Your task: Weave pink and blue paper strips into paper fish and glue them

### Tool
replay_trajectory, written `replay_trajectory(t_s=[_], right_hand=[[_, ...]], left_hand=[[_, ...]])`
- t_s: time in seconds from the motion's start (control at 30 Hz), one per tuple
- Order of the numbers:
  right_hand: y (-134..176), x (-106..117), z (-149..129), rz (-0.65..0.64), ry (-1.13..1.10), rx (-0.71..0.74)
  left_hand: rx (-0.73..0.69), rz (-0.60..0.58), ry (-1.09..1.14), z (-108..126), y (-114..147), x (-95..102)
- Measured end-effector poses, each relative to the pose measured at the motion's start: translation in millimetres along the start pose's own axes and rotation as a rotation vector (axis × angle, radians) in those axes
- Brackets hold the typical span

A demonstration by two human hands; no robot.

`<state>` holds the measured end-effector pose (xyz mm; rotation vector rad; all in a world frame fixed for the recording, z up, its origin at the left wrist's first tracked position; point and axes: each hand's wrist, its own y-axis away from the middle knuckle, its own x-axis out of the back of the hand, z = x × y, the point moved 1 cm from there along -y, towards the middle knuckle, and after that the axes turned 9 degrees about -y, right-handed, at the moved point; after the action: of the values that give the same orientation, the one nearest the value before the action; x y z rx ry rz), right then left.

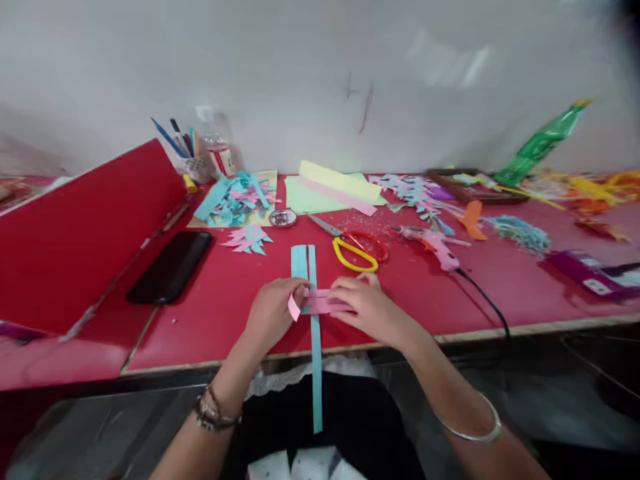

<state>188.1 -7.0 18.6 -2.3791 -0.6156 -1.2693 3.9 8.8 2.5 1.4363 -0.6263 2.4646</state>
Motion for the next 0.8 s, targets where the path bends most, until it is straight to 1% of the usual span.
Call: replay_trajectory(t_s=[0.13, 0.23, 0.4, 0.57, 0.7, 0.8], right_hand=[[1, 3, 3, -0.024, -0.027, 0.019], [0, 7, 4, -0.037, 0.002, 0.039], [-4, 14, 0, 0.023, 0.137, 0.066], [-18, 18, -15, 0.056, 0.205, 0.109], [-28, 23, -25, 0.008, 0.274, 0.122], [-28, 27, -26, -0.043, 0.343, 0.127]], left_hand=[[-0.004, -0.003, -0.016, -1, -2, -3.4], [0.001, -0.007, -0.023, -1, -2, -4.2], [0.012, -0.006, -0.009, 0, -2, -3.7], [0.008, -0.004, -0.020, 0, -2, -3.8], [0.003, -0.003, -0.016, 0, -2, -3.9], [0.009, -0.003, 0.006, -1, -2, -4.6]])
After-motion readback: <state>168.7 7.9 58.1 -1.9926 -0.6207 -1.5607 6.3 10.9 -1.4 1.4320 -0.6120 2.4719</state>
